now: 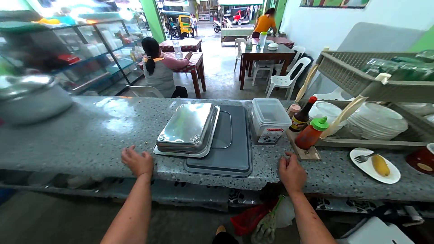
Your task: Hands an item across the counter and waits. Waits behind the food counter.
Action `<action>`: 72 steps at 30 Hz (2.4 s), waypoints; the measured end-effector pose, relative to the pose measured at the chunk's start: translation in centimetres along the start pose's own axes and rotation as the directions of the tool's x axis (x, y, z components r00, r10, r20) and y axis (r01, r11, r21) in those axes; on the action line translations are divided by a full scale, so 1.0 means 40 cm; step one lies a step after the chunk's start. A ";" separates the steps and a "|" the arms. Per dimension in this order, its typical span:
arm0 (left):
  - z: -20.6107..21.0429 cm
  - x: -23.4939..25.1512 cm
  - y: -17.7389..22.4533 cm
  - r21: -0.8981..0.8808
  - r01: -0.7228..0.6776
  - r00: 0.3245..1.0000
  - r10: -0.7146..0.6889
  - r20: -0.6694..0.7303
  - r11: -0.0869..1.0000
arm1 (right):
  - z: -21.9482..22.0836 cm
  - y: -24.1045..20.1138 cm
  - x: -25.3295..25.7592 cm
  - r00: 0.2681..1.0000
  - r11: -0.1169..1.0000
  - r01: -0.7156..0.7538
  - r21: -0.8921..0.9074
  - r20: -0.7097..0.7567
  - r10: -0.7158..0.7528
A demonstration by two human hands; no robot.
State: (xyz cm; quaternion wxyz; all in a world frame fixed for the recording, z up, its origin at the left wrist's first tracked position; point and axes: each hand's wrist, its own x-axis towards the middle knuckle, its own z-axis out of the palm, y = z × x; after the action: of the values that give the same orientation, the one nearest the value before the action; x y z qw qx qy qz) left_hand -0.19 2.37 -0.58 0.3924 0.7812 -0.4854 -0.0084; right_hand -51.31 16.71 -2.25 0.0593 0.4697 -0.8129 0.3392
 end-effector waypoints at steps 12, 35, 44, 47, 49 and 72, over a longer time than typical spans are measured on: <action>-0.005 0.000 0.002 -0.014 0.002 1.000 -0.002 0.009 1.000 | -0.005 -0.004 -0.002 1.000 1.000 -0.008 -0.006 0.029 0.008; 0.002 0.004 -0.004 -0.016 0.003 1.000 -0.003 0.001 1.000 | -0.001 0.001 0.000 1.000 1.000 0.001 -0.001 0.020 -0.001; 0.001 0.002 -0.001 -0.012 0.003 1.000 -0.003 0.000 1.000 | -0.008 -0.006 0.000 1.000 1.000 -0.008 0.007 0.018 0.007; 0.000 0.002 -0.001 -0.014 -0.004 1.000 0.004 0.001 1.000 | -0.003 -0.005 -0.001 1.000 1.000 0.001 0.003 0.007 -0.001; -0.001 0.000 0.001 -0.017 -0.002 1.000 0.002 0.001 1.000 | 0.001 -0.002 -0.002 1.000 1.000 0.007 0.003 -0.005 -0.007; -0.004 0.000 0.005 -0.003 0.003 1.000 -0.003 0.020 1.000 | -0.004 0.000 -0.002 1.000 1.000 0.015 0.006 0.009 -0.015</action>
State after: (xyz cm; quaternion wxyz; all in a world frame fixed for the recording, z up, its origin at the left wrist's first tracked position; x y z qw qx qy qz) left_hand -0.28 2.41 -0.33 0.3887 0.7812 -0.4882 -0.0177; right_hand -51.29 16.88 -2.17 0.0569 0.4775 -0.8087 0.3389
